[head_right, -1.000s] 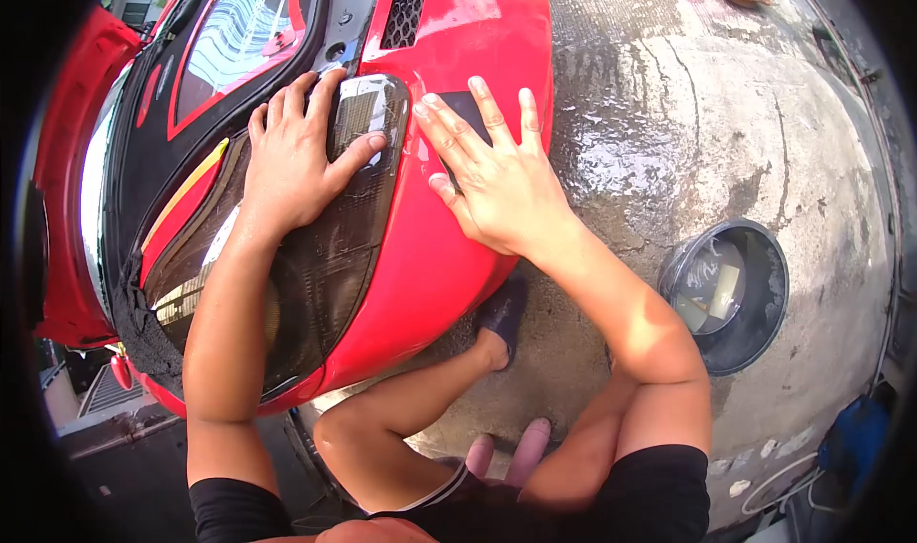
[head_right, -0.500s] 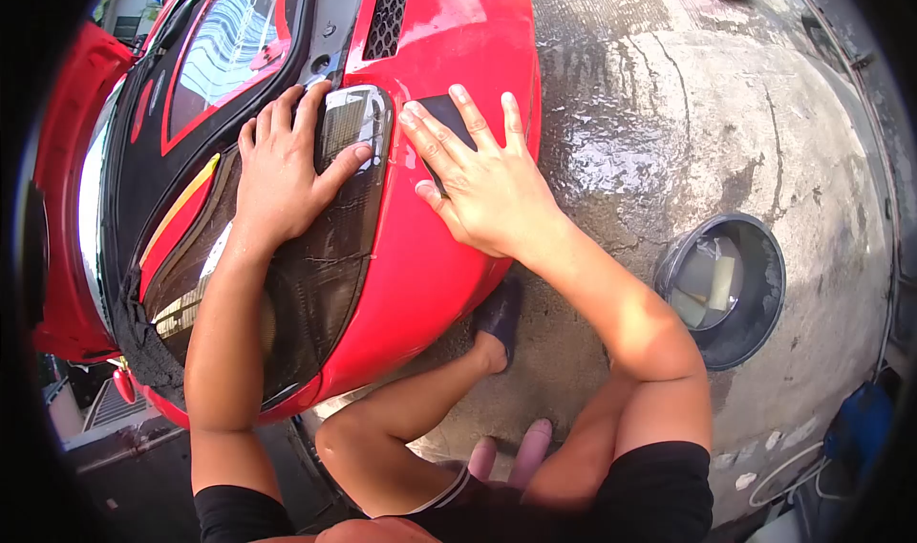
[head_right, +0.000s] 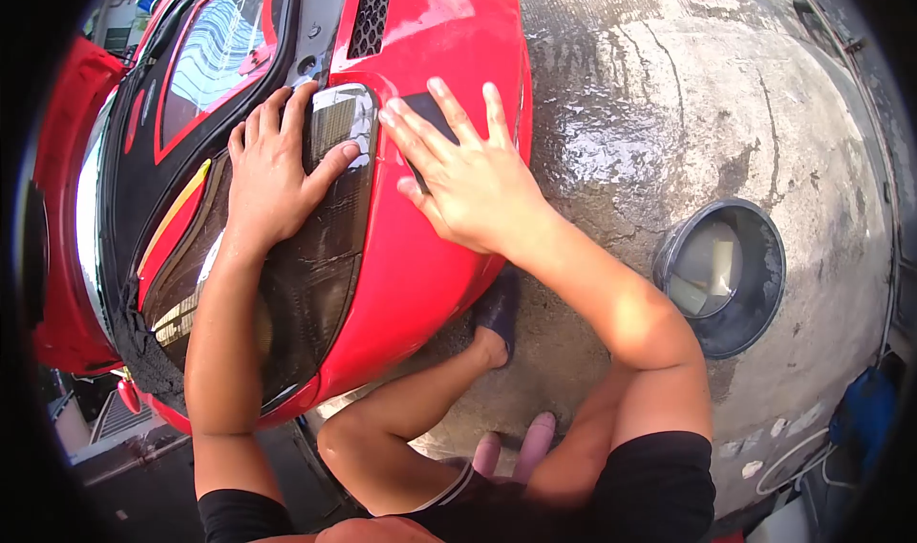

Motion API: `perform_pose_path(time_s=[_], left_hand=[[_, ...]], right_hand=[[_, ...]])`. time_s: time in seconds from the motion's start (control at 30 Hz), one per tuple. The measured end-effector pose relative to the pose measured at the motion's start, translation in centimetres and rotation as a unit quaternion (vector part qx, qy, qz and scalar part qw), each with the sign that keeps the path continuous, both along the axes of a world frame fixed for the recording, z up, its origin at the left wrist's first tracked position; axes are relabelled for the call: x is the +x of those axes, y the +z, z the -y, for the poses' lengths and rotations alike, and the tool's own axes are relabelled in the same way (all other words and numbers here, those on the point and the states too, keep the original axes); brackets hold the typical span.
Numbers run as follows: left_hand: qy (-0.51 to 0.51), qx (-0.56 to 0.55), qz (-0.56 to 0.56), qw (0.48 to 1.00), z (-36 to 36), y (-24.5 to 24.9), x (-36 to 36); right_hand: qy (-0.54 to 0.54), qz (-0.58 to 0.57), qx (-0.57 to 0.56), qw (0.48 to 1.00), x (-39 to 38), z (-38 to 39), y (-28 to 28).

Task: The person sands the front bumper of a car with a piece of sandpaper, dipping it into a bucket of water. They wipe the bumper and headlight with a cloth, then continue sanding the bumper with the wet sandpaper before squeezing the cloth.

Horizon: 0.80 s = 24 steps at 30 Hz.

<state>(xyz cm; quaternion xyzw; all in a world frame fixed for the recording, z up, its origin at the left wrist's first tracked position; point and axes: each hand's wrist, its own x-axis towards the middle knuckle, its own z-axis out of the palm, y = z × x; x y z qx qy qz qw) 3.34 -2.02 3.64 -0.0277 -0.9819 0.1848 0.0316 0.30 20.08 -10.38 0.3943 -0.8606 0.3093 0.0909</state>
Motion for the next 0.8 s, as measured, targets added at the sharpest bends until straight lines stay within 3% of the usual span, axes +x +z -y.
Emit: perform_pose_path(time_s=[0.17, 0.33, 0.47, 0.6, 0.73, 0.8], left_hand=[[0.0, -0.015, 0.001, 1.0, 0.0, -0.1, 0.1], [0.003, -0.016, -0.006, 1.0, -0.1, 0.2, -0.1], [-0.007, -0.006, 0.008, 1.0, -0.1, -0.2, 0.0], [-0.004, -0.002, 0.001, 1.0, -0.1, 0.1, 0.0], [-0.009, -0.007, 0.004, 1.0, 0.0, -0.1, -0.1], [-0.005, -0.014, 0.009, 1.0, 0.1, -0.1, 0.0]], right_hand=[[-0.027, -0.025, 0.01, 0.999, -1.9, 1.1, 0.1], [0.013, 0.017, -0.001, 1.0, 1.8, -0.5, 0.4], [-0.042, -0.02, -0.028, 0.999, -1.8, 1.3, 0.1], [0.019, 0.017, -0.001, 1.0, 3.0, -0.8, 0.5], [-0.041, 0.003, -0.014, 0.999, -1.0, 0.9, -0.2], [-0.021, 0.035, -0.022, 0.999, -0.3, 0.7, -0.7]])
